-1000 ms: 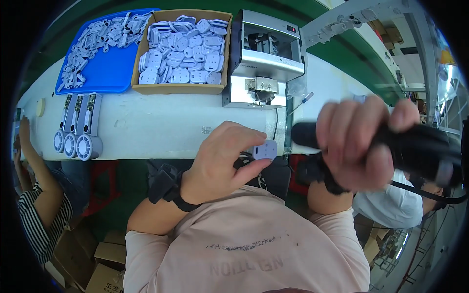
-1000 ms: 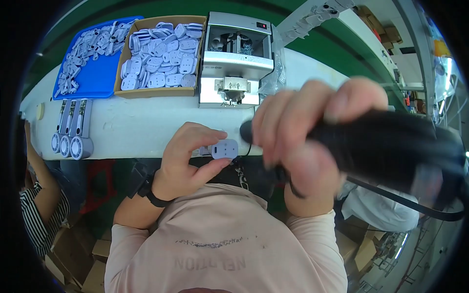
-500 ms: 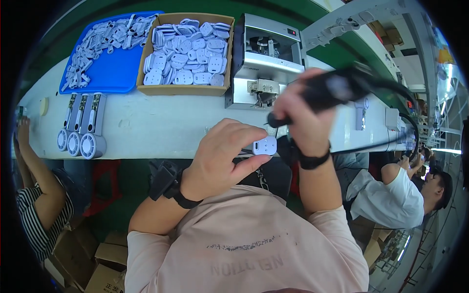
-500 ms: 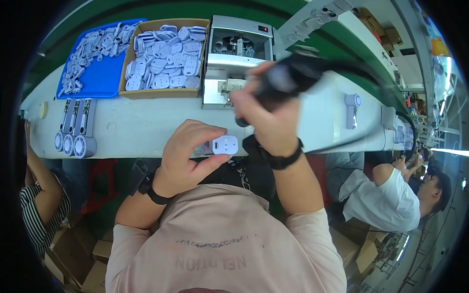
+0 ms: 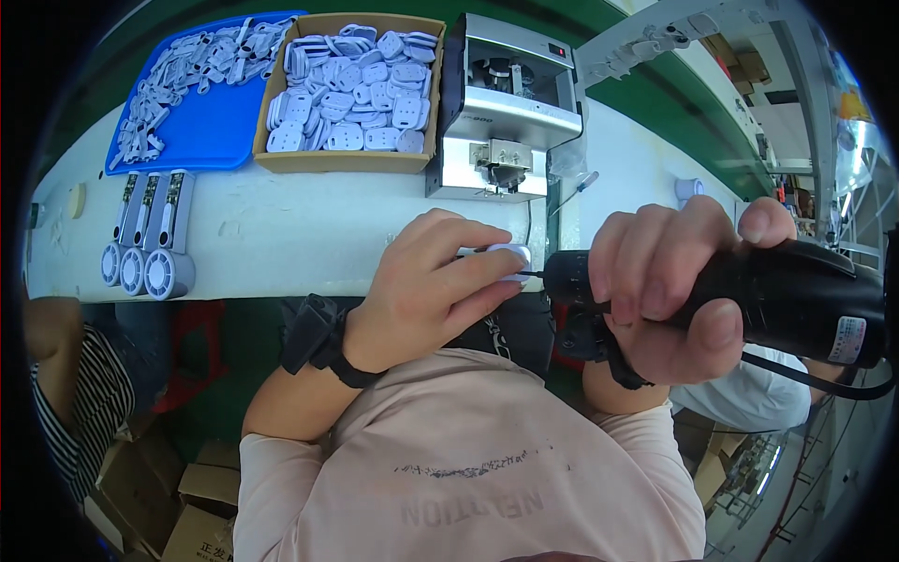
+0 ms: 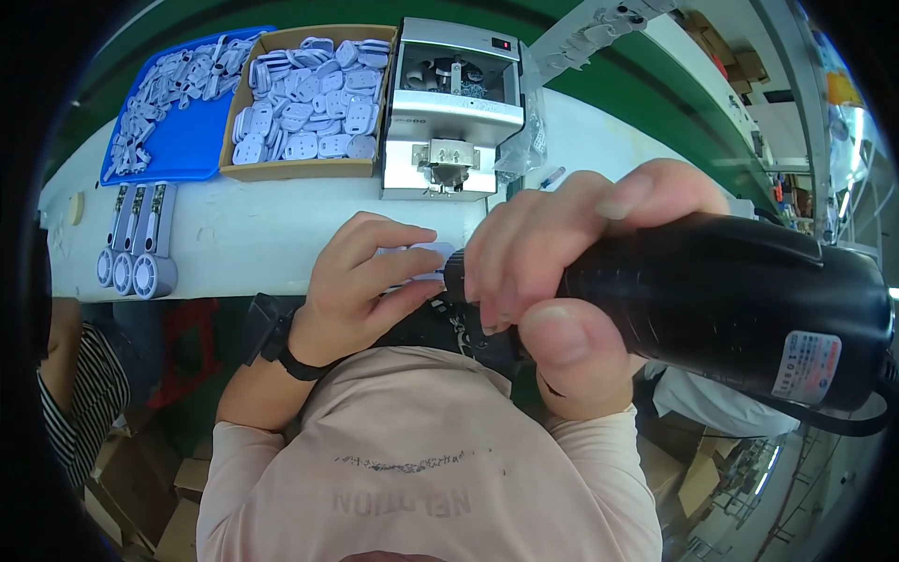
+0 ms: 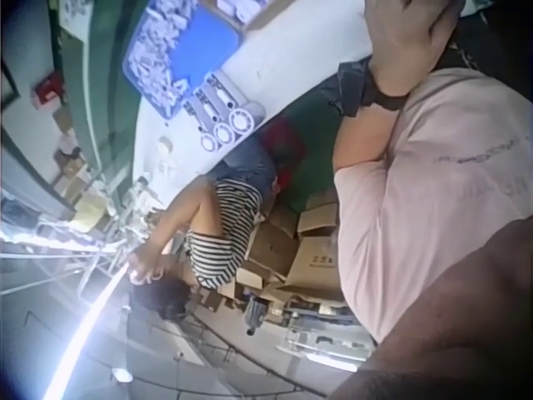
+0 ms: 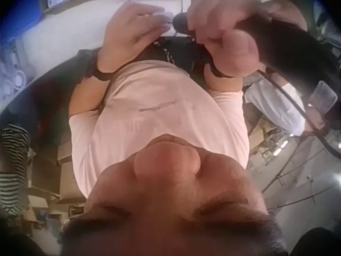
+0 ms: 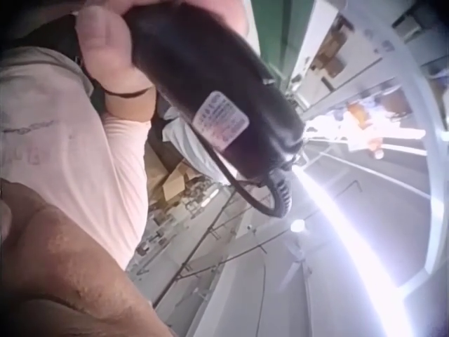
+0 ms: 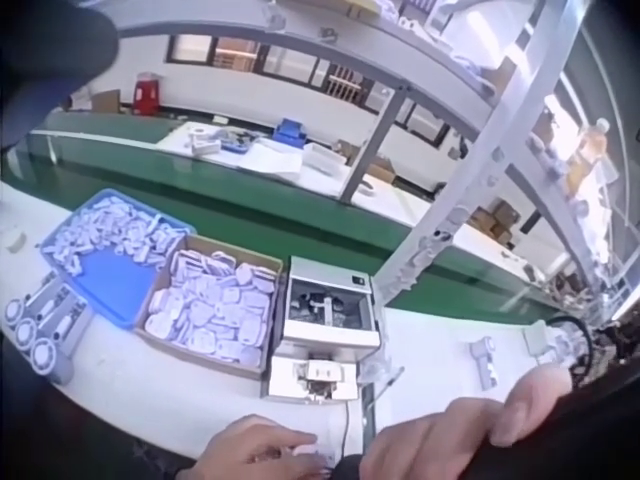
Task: Assemble small electronic components using an electric screwdriver.
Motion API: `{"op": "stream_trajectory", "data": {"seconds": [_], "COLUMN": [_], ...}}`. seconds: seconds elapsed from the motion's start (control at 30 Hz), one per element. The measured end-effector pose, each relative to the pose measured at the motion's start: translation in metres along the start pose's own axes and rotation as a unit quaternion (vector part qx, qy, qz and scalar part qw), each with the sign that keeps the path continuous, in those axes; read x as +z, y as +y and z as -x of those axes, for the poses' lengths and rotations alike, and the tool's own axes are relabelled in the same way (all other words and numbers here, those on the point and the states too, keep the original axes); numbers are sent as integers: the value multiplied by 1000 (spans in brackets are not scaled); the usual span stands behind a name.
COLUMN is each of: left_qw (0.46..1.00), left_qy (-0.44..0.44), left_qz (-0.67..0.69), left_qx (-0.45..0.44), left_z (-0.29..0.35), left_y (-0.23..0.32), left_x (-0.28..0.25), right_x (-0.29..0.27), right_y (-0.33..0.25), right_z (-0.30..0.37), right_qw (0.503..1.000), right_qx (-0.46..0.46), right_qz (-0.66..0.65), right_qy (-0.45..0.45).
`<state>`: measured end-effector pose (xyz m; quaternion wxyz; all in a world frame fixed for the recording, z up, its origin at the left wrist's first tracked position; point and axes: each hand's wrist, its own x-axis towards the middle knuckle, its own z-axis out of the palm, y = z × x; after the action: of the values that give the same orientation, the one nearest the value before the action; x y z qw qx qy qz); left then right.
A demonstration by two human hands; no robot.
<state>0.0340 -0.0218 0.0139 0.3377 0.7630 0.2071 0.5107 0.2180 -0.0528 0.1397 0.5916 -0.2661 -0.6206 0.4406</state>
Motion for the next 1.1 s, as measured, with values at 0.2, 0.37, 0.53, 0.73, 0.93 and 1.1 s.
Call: {"op": "stream_trajectory", "data": {"seconds": [0.2, 0.37, 0.53, 0.73, 0.93, 1.1], "left_qw": [1000, 1000, 1000, 998, 997, 998], "left_qy": [8, 4, -5, -19, 4, 8], "left_qz": [-13, -2, 11, 59, 50, 51], "left_qx": [4, -7, -7, -32, -52, -34], "left_z": [-2, -2, -4, -1, 8, 10], "left_y": [3, 3, 1, -1, -8, -7], "left_x": [1, 5, 6, 5, 1, 0], "right_x": [-2, -3, -2, -16, -32, -30], "right_y": [0, 3, 1, -5, 65, 98], "right_z": [-7, -6, -3, -12, -27, -21], "right_qw": [997, 998, 999, 992, 994, 983], "right_qx": [-17, 7, 6, 63, -31, 48], "right_qz": [18, 22, -6, -78, 33, 86], "right_qy": [-80, -54, -40, -74, 101, 152]}}
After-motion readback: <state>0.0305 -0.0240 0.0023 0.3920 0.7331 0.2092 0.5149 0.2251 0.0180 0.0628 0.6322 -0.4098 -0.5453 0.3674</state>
